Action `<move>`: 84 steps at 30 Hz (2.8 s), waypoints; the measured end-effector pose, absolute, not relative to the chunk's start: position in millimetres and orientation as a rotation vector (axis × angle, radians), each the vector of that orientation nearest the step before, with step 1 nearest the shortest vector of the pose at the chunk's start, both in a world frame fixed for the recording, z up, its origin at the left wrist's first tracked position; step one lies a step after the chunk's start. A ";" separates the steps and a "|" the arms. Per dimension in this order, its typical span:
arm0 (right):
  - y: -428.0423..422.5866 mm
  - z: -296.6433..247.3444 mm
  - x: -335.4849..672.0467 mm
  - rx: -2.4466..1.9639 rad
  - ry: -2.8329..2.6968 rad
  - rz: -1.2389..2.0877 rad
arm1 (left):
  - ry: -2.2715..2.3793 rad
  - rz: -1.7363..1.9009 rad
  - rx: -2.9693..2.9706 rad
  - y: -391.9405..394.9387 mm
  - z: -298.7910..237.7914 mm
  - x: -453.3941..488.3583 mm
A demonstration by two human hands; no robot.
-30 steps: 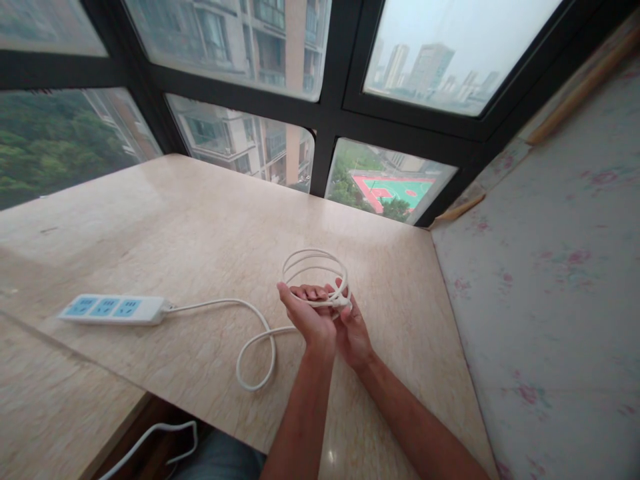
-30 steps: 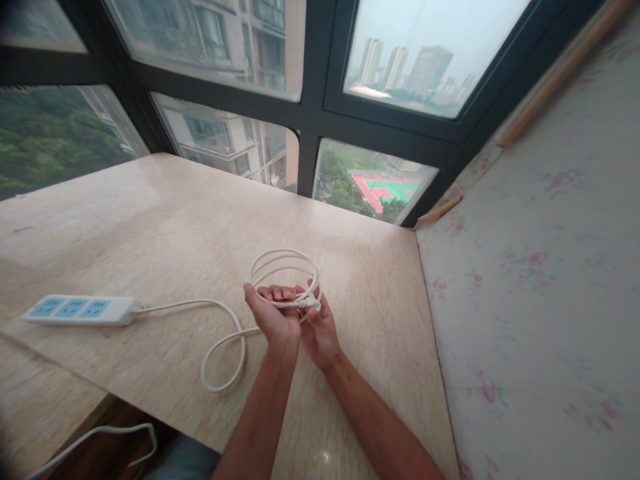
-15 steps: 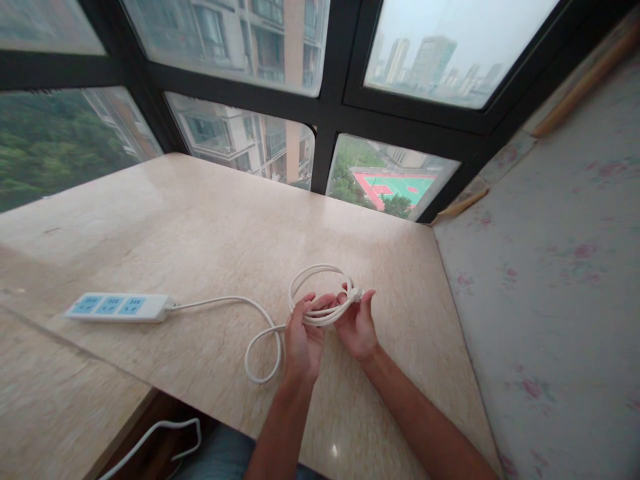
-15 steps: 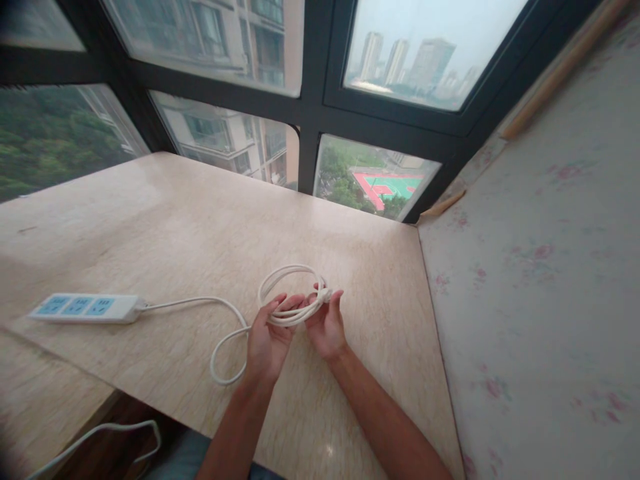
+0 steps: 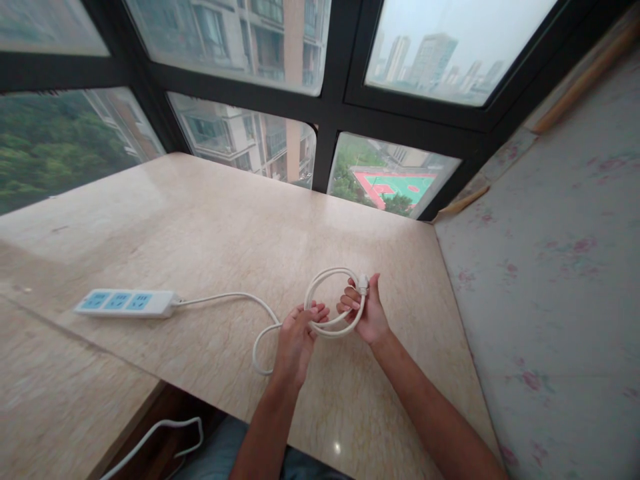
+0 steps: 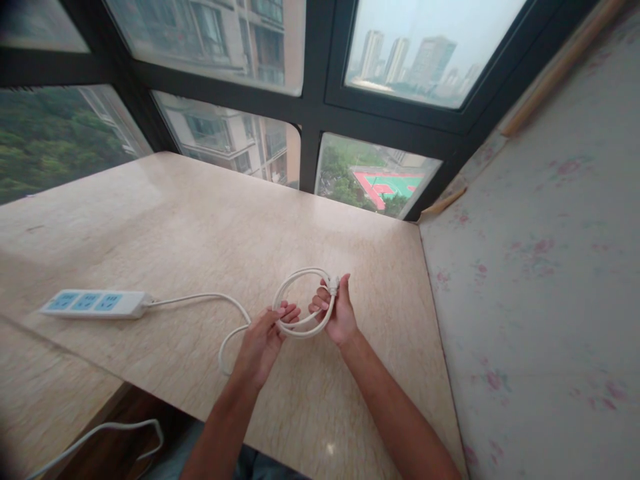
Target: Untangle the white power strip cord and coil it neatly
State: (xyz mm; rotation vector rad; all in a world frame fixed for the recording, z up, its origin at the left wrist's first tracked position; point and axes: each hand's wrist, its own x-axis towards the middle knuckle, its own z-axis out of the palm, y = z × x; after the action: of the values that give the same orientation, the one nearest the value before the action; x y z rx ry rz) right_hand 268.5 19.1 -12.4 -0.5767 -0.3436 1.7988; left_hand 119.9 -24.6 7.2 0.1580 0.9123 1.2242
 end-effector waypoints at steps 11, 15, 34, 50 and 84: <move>19.6 1.9 281.1 -0.639 -0.403 2.142 | 0.933 0.939 0.597 -1.6 13.4 109.3; 20.2 6.9 285.3 -0.758 -0.460 2.196 | 0.768 0.826 0.596 13.9 16.1 106.5; 22.4 26.2 317.5 -0.888 -1.176 2.132 | 0.481 0.537 0.302 3.6 12.2 108.1; 25.6 21.5 324.4 -1.076 -1.223 2.018 | 0.714 0.945 0.397 -6.9 19.9 108.3; -24.3 97.9 344.4 -0.369 -0.894 2.150 | 0.923 0.959 -0.449 -92.4 27.0 71.5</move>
State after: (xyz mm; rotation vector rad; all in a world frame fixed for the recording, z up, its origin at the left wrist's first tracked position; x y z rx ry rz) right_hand 344.4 -24.3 97.9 -0.3688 -0.8941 2.1498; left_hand 71.5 -92.4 27.0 -0.4489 0.9235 0.9592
